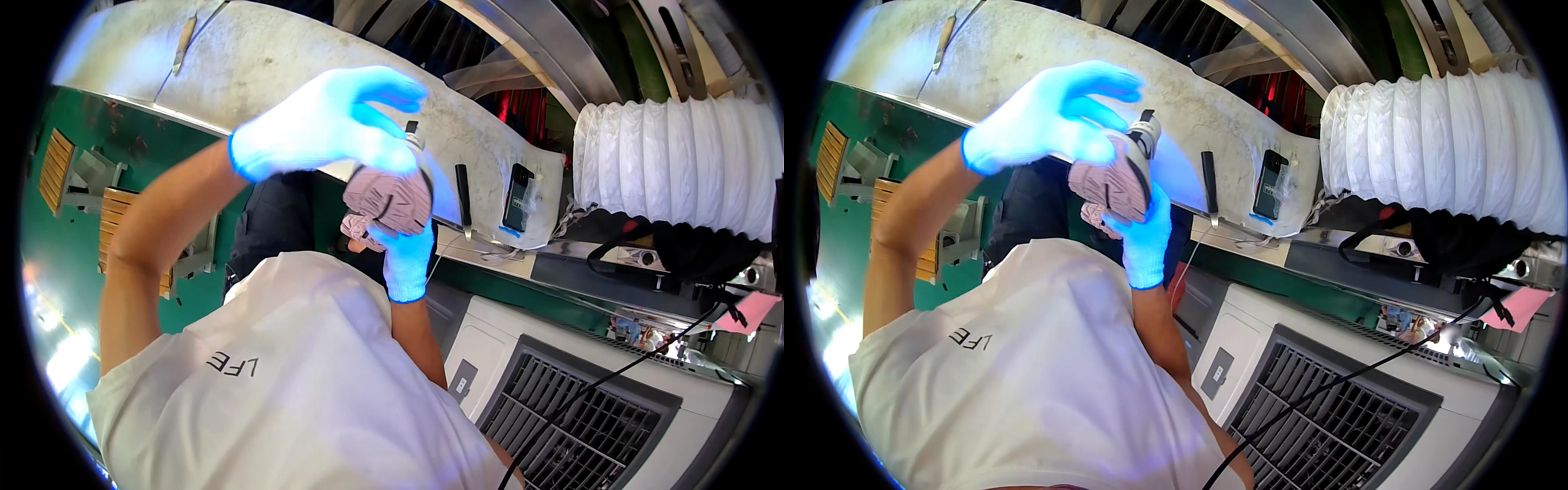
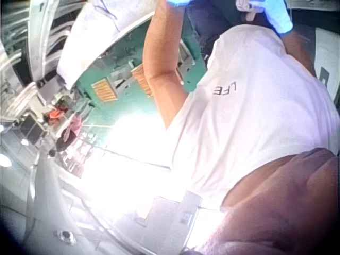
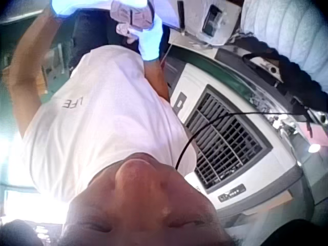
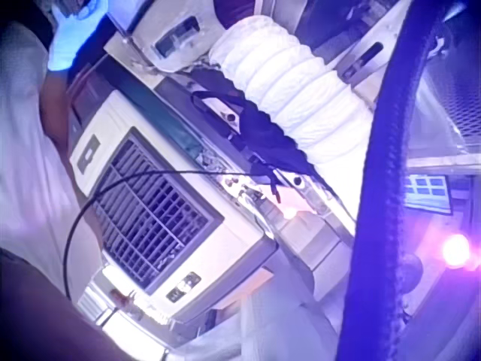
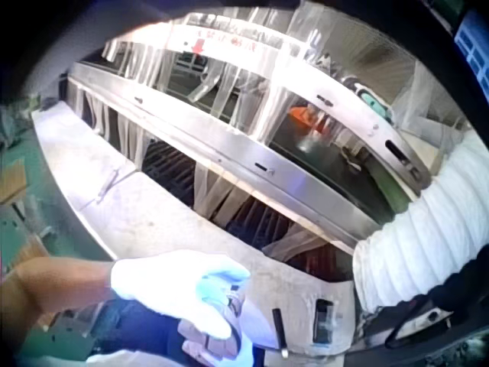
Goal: The person cleans a single sneaker using a small brush and a handheld tool. They repeatedly scrub the shoe's upper, sole, and heel areas, rotating the shoe to access different sides. The person works at a bench in a factory setting, handling the shoe one at a time.
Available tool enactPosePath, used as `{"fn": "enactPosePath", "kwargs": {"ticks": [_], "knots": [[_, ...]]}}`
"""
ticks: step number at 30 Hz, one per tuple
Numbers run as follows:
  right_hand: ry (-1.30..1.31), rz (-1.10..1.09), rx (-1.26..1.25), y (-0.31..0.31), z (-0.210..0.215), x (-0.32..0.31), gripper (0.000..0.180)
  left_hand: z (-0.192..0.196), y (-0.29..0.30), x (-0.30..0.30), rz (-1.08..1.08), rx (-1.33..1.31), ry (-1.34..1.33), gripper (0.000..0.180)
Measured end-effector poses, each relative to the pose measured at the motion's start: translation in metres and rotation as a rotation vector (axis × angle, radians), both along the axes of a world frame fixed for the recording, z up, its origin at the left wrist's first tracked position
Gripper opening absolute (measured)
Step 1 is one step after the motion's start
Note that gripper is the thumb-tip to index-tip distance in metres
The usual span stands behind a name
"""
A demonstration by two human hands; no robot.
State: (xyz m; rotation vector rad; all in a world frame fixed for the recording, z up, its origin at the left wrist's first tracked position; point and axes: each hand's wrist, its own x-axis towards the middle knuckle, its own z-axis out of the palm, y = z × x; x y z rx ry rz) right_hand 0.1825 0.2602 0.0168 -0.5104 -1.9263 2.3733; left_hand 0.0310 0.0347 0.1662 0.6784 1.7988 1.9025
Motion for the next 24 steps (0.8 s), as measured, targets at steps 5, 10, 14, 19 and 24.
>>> {"fn": "enactPosePath", "kwargs": {"ticks": [5,10,14,19,24], "knots": [[0.013,-0.055,-0.177,-0.008,0.011,-0.002,0.082,-0.130,-0.019,0.080,0.030,0.114,-0.488,0.059],[-0.020,-0.111,0.020,-0.010,0.003,0.006,0.051,-0.141,0.037,0.113,0.318,0.290,-0.734,0.065],[0.216,-0.170,0.549,0.018,0.050,0.019,0.096,-0.173,0.048,0.101,0.285,0.171,-0.374,0.063],[0.381,0.176,0.353,0.019,0.159,-0.014,0.097,-0.153,0.036,0.086,0.147,-0.159,-0.070,0.066],[0.433,0.267,0.663,-0.005,0.141,-0.017,0.081,-0.149,0.019,0.082,0.111,-0.023,0.062,0.072]]}}
